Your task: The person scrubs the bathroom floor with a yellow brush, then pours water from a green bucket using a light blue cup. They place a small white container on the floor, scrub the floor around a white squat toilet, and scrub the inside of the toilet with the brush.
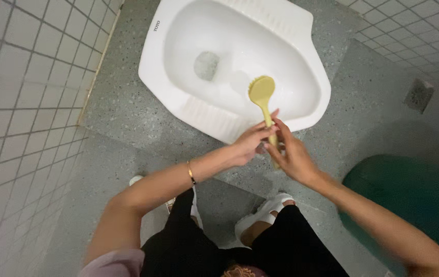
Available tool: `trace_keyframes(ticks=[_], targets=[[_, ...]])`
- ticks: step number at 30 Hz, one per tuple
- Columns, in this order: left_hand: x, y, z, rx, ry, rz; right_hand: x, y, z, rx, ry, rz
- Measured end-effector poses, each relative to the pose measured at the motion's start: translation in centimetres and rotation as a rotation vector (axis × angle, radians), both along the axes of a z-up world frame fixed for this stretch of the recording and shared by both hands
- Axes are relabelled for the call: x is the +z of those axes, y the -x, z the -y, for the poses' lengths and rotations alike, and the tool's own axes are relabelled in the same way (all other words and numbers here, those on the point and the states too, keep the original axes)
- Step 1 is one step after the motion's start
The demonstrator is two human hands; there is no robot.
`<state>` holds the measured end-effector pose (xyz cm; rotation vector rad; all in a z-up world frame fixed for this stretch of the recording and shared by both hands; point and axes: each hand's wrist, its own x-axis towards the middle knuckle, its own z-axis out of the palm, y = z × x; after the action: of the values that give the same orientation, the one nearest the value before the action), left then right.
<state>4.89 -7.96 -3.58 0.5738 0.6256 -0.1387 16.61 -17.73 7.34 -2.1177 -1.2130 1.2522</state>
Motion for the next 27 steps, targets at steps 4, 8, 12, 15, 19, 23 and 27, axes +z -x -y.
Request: trace_keyframes(ticks=[4, 8, 12, 15, 19, 23, 27], targets=[[-2.8, 2.3, -1.7, -0.053, -0.124, -0.153, -4.3, -1.0, -1.5, 0.221, -0.248, 0.194], [-4.0, 5.3, -2.3, -0.143, -0.207, -0.232, -5.3, -5.6, -4.9, 0.368, 0.207, 0.515], [-2.8, 7.6, -4.0, -0.076, -0.283, -0.172, -9.3, -8.0, -7.3, 0.390, 0.474, 0.576], [-1.4, 8.0, -5.0, -0.024, -0.308, -0.168, -12.6, -11.6, -9.8, 0.427, 0.281, 1.017], [-0.3, 8.1, -5.6, -0.018, -0.342, -0.181, -14.7, -9.7, -10.7, 0.439, 0.421, 0.617], [0.1, 8.5, -6.3, -0.020, -0.407, -0.195, -13.0, -10.0, -11.6, 0.425, 0.287, 0.802], [-0.2, 8.7, -6.6, 0.018, -0.375, -0.228, -13.2, -8.3, -12.9, 0.500, 0.406, 0.513]])
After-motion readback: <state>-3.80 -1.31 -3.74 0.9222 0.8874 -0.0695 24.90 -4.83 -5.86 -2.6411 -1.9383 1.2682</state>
